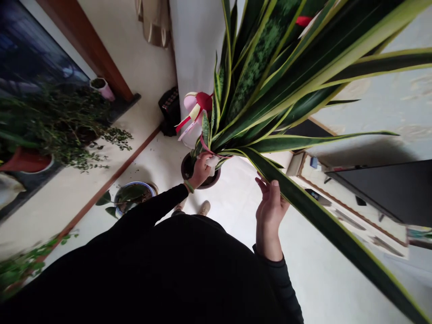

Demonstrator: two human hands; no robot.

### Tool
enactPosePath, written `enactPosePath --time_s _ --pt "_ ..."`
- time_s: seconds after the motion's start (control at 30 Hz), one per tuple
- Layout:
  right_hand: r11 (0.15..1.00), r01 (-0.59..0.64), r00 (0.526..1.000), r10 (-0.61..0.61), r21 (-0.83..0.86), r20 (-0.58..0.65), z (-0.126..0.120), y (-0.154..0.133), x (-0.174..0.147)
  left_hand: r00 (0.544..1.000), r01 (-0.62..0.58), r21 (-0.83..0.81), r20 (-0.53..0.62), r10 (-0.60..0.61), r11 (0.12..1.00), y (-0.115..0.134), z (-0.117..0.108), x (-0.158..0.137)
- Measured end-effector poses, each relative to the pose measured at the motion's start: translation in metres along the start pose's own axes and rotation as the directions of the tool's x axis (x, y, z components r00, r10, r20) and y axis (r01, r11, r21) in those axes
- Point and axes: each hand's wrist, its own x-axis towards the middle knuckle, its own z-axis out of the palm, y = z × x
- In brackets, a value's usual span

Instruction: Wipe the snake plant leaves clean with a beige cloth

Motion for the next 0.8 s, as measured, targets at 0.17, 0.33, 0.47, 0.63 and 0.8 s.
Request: enactPosePath --time_s 0.17,0.33,0.47,0.63,0.8 --pt "0.997 0.068 0.998 -0.068 -0.034 0.008 -0.009 -0.016 0.019 0.999 0.007 0.08 -0.048 -0.003 0.997 -0.005 -0.018 -0.012" --pt "0.99 0.134 0.989 -0.132 -0.034 0.065 0.006 -0.03 0.04 0.954 -0.286 0.054 -0.074 0.289 0.957 0.039 -0.021 -0.002" --pt "0.977 0.21 0.951 -0.196 -0.034 0.239 0.041 -0.048 0.046 0.939 -0.315 -0.008 -0.148 0.31 0.949 0.077 -0.016 0.021" --pt "0.922 0.387 0.811 -0.337 -0.008 0.478 0.078 -0.056 0.051 0.919 -0.352 -0.1 -0.228 0.323 0.931 0.111 -0.016 0.04" --pt "0.8 0.6 0.644 -0.484 0.001 0.593 0.083 -0.028 0.052 0.815 -0.534 -0.034 -0.288 0.503 0.845 0.132 -0.032 0.061"
